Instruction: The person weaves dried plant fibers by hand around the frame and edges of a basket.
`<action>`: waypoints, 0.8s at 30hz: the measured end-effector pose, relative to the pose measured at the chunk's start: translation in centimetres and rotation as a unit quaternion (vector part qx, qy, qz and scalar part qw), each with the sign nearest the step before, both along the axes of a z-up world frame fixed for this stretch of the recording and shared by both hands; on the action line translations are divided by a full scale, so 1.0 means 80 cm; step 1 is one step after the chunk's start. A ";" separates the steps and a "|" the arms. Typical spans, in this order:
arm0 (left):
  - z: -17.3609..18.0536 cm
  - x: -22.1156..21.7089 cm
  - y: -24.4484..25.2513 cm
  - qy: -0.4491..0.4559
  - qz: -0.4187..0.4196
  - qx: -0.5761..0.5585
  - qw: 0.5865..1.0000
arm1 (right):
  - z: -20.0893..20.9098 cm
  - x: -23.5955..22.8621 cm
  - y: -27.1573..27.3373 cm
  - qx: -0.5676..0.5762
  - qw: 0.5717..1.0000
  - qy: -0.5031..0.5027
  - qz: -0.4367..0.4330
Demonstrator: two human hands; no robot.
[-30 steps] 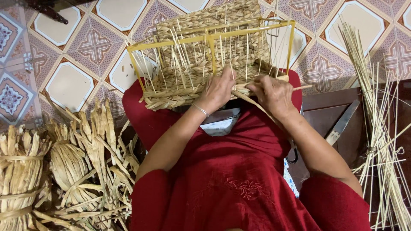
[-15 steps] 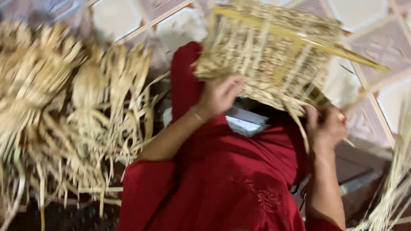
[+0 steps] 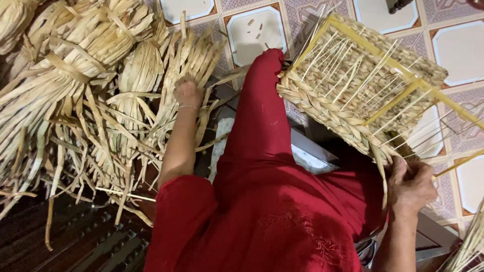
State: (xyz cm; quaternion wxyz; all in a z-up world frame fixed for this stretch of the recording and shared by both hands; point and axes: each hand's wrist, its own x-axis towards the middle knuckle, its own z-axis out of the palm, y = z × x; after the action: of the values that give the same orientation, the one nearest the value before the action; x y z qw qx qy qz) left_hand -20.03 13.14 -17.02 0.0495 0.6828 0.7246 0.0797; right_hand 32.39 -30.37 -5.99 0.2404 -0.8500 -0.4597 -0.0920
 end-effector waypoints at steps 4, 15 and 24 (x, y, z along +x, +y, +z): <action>-0.003 0.005 -0.008 0.005 0.023 -0.073 0.997 | 0.010 -0.005 0.000 0.004 1.000 0.014 0.016; 0.167 0.021 -0.116 -0.370 -0.181 -0.124 0.903 | 0.142 -0.071 0.059 0.008 0.984 -0.172 0.038; 0.257 0.145 -0.210 -0.274 -0.340 -0.348 0.830 | 0.110 -0.191 0.137 0.112 0.769 0.596 0.204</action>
State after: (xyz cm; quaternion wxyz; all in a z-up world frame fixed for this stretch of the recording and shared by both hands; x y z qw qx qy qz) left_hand -8.45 -3.68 3.54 0.5043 0.7738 0.3829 -0.0156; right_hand 17.14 -19.41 2.80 0.5729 -0.5875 -0.3729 0.4332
